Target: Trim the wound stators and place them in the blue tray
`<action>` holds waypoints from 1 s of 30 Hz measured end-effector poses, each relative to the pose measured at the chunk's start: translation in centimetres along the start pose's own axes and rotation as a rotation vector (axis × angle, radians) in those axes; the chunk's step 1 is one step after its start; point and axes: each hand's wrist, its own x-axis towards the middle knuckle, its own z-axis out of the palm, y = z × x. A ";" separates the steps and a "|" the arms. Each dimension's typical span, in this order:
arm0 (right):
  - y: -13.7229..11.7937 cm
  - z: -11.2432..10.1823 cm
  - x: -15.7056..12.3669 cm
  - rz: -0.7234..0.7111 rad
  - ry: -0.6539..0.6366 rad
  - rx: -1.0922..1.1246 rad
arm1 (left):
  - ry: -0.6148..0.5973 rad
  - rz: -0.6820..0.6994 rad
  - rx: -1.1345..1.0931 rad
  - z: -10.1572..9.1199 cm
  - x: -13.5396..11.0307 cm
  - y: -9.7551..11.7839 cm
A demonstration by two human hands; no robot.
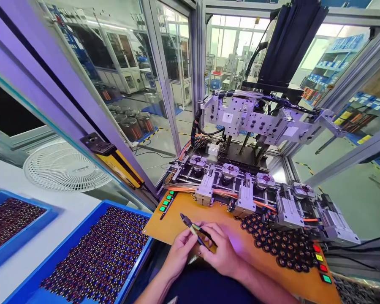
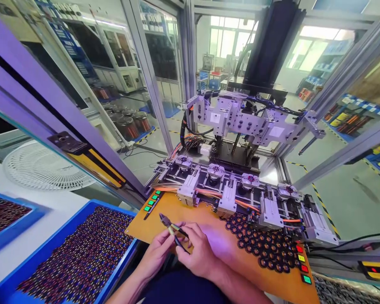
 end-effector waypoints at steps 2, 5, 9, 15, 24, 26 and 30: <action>-1.3 -0.1 0.3 0.000 0.038 0.045 | -0.026 0.016 -0.024 0.4 0.3 1.0; -2.4 -0.7 0.8 0.043 0.081 0.141 | -0.065 0.028 -0.047 0.8 0.7 2.1; -2.6 -2.0 1.1 0.126 0.059 0.288 | -0.112 0.028 -0.044 1.0 1.3 2.7; 0.1 -1.9 1.6 0.506 -0.290 1.036 | -0.270 -0.042 0.071 0.7 1.7 1.9; 2.0 -0.8 2.0 0.474 -0.498 1.144 | -0.325 -0.072 0.038 0.1 2.6 2.3; 2.2 -0.6 2.1 0.468 -0.464 1.101 | -0.348 -0.111 -0.002 0.1 2.7 2.2; 2.7 -1.1 2.1 0.476 -0.400 0.941 | -0.304 -0.118 0.134 0.3 3.3 1.5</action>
